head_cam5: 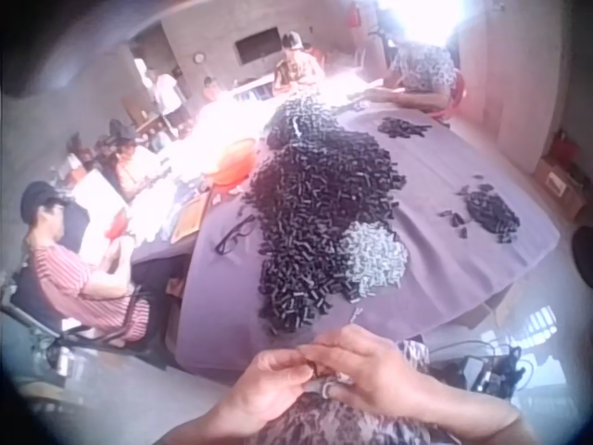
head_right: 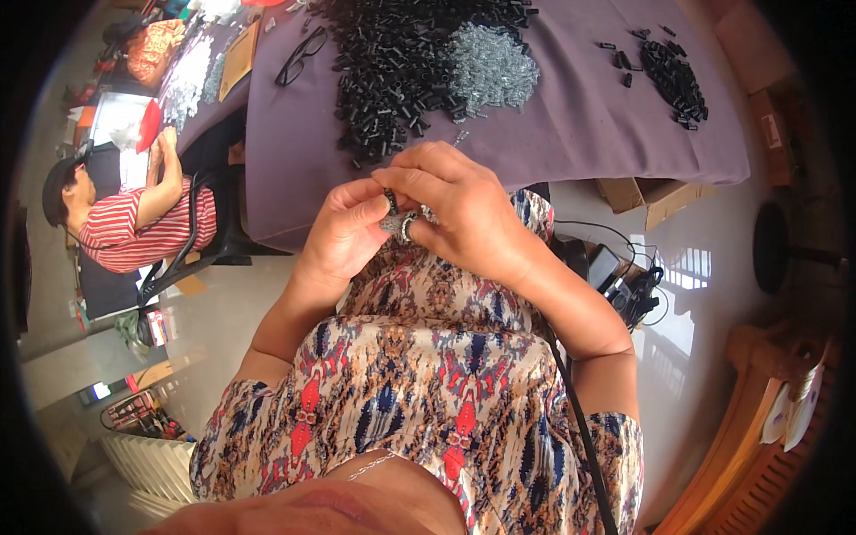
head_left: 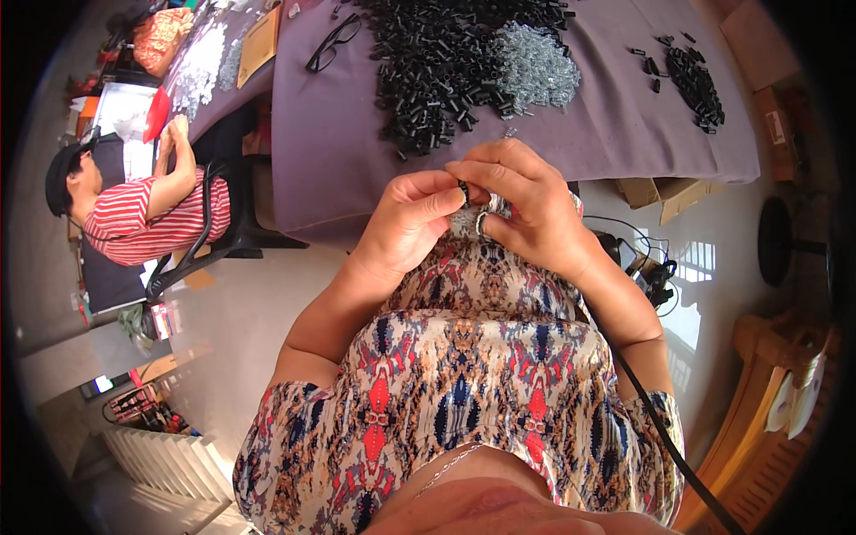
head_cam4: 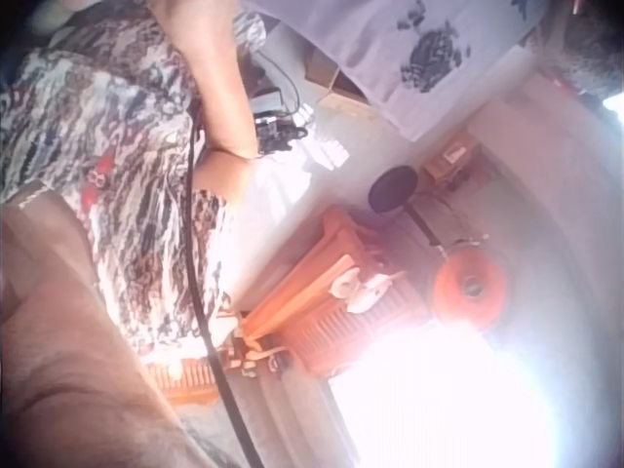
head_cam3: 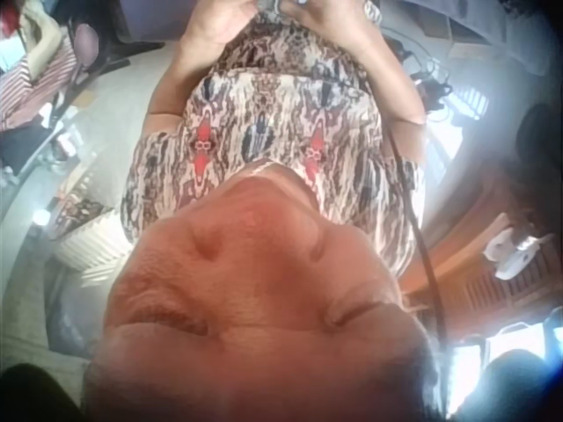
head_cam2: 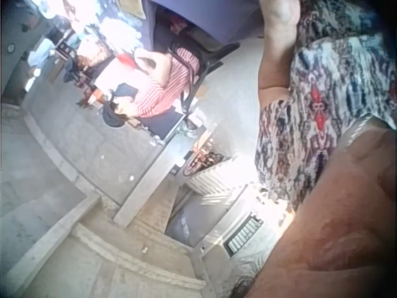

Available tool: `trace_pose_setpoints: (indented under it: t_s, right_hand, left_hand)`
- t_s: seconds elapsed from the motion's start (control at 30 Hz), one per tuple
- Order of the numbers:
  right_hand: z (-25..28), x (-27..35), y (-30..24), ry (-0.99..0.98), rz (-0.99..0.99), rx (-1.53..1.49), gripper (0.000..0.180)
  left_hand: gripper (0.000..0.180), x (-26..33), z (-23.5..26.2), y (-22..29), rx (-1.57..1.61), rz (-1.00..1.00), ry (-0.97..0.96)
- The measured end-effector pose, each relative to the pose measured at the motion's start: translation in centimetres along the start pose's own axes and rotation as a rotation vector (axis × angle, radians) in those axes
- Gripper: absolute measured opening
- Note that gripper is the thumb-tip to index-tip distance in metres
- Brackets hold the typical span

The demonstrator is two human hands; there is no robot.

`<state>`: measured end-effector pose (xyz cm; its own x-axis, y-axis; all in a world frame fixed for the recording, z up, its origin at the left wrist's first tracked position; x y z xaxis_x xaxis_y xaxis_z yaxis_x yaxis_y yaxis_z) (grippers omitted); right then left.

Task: Manual assembly of small black plastic components into a circular holder.

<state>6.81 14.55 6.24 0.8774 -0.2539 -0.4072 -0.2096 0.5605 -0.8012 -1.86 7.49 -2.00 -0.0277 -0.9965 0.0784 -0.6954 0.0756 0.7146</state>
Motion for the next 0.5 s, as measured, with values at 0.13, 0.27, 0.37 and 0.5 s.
trace_pose_setpoints:
  t_s: [0.13, 0.27, 0.37, 0.5]
  right_hand:
    - [-0.2, 0.0, 0.2, -0.017, 0.005, 0.005, 0.051]
    - [-0.4, 0.1, 0.3, -0.032, 0.031, 0.016, 0.049]
    - [-0.6, 0.1, 0.4, -0.047, 0.062, 0.008, 0.047]
    - [-0.9, 0.2, 1.5, -0.029, 0.085, -0.014, 0.045]
  left_hand:
    - [0.02, 0.1, 0.6, -0.5, -0.01, 0.014, 0.005]
    - [0.019, 0.2, 0.9, -1.1, 0.007, 0.05, 0.042]
    - [0.018, 0.4, 1.8, -1.6, -0.005, 0.052, 0.064]
    - [0.017, 0.0, 1.8, -2.0, 0.108, 0.009, 0.087]
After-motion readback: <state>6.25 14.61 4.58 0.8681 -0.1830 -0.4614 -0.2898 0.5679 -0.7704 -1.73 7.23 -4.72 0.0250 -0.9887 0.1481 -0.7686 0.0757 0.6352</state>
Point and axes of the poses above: each hand's wrist, its own x-axis away from the middle knuckle, its own z-axis out of the back of the hand, y = z × x, the point moved 10 cm from there along -x, towards the middle knuckle, and after that the axes turned 12 degrees about -y, right-handed, at the moved point
